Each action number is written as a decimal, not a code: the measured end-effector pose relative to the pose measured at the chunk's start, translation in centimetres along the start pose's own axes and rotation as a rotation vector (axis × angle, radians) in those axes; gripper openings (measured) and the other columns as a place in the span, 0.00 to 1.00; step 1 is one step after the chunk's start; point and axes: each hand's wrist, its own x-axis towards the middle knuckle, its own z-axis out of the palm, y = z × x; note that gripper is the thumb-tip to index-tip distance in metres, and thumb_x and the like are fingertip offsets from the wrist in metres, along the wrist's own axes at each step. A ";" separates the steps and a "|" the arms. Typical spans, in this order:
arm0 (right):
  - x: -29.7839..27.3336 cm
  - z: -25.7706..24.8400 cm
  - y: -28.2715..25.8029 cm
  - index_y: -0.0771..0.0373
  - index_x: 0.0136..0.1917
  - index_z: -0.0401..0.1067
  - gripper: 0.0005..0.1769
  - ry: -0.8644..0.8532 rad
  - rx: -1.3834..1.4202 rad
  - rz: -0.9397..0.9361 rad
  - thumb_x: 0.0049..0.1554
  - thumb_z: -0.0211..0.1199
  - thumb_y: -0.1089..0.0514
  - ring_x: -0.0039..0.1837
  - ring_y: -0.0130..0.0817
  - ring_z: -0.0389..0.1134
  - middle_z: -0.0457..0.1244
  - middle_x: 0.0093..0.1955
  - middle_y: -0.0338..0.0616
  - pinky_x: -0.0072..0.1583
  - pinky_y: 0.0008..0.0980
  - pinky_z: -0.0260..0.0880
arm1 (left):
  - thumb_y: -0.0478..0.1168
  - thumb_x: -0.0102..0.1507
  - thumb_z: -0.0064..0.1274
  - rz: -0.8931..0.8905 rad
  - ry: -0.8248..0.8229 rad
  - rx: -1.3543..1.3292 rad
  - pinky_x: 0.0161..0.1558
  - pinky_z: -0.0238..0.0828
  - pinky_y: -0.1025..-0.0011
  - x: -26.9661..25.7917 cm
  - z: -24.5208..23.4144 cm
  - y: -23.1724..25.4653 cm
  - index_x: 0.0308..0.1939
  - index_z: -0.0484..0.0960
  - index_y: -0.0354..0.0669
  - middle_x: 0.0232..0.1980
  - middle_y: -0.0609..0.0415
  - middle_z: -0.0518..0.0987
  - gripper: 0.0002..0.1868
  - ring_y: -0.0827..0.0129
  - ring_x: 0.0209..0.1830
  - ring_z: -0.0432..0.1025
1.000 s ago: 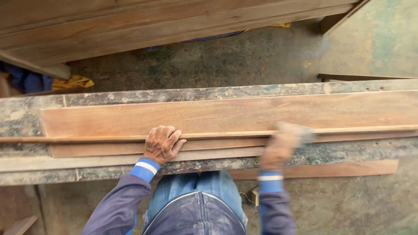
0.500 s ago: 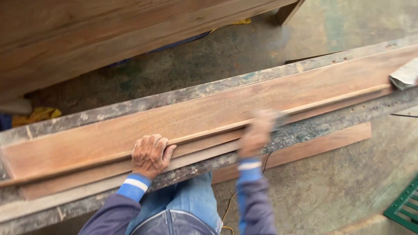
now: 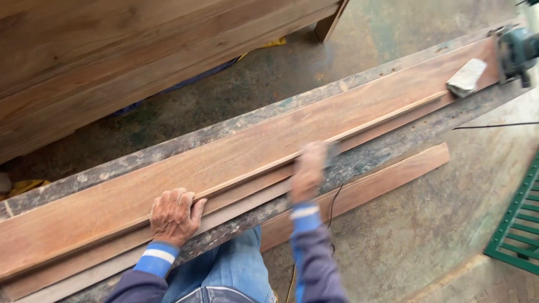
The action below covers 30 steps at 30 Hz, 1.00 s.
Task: Manually sanding a long, thin piece of wooden molding using a piece of sandpaper.
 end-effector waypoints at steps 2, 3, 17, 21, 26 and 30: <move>-3.1 1.1 -4.4 0.72 0.75 0.58 0.23 -0.025 0.283 -0.020 0.69 0.46 0.62 0.79 0.49 0.56 0.57 0.76 0.60 0.79 0.46 0.55 | 0.51 0.58 0.62 -0.005 0.018 0.010 0.44 0.64 0.56 -0.1 0.1 -0.1 0.39 0.75 0.48 0.42 0.53 0.76 0.17 0.54 0.43 0.70; -4.0 1.3 -4.6 0.66 0.64 0.66 0.13 -0.096 0.191 -0.201 0.68 0.48 0.63 0.78 0.50 0.58 0.62 0.72 0.58 0.80 0.47 0.55 | 0.51 0.58 0.63 0.001 0.034 -0.009 0.44 0.64 0.56 -0.3 0.2 -0.1 0.40 0.75 0.48 0.42 0.53 0.76 0.17 0.55 0.43 0.70; 1.9 -1.0 -6.0 0.60 0.53 0.75 0.15 -0.223 -0.078 -0.447 0.59 0.48 0.64 0.68 0.53 0.66 0.67 0.56 0.54 0.75 0.56 0.58 | 0.48 0.54 0.67 -0.079 0.060 0.032 0.44 0.64 0.57 -0.1 0.7 0.4 0.42 0.75 0.48 0.43 0.54 0.77 0.19 0.56 0.43 0.71; 0.4 -1.4 -5.9 0.61 0.58 0.75 0.13 -0.504 0.110 -0.472 0.61 0.58 0.61 0.67 0.48 0.69 0.68 0.60 0.51 0.72 0.47 0.64 | 0.48 0.54 0.67 -0.044 0.079 0.062 0.45 0.63 0.56 -0.6 0.3 0.3 0.42 0.75 0.48 0.43 0.53 0.76 0.20 0.54 0.43 0.71; 7.4 -5.7 2.2 0.60 0.56 0.76 0.10 -0.480 -0.141 -0.438 0.63 0.57 0.64 0.62 0.47 0.70 0.69 0.58 0.47 0.67 0.49 0.66 | 0.48 0.54 0.68 -0.064 0.086 0.062 0.45 0.63 0.55 -0.7 0.8 0.7 0.43 0.75 0.48 0.44 0.54 0.76 0.21 0.55 0.44 0.71; 0.4 -1.2 -4.9 0.62 0.56 0.74 0.10 -0.482 -0.105 -0.460 0.62 0.58 0.62 0.65 0.51 0.68 0.68 0.58 0.52 0.71 0.52 0.64 | 0.48 0.55 0.68 -0.054 0.103 0.045 0.46 0.63 0.55 -0.7 0.7 0.7 0.43 0.76 0.49 0.43 0.55 0.76 0.20 0.56 0.44 0.71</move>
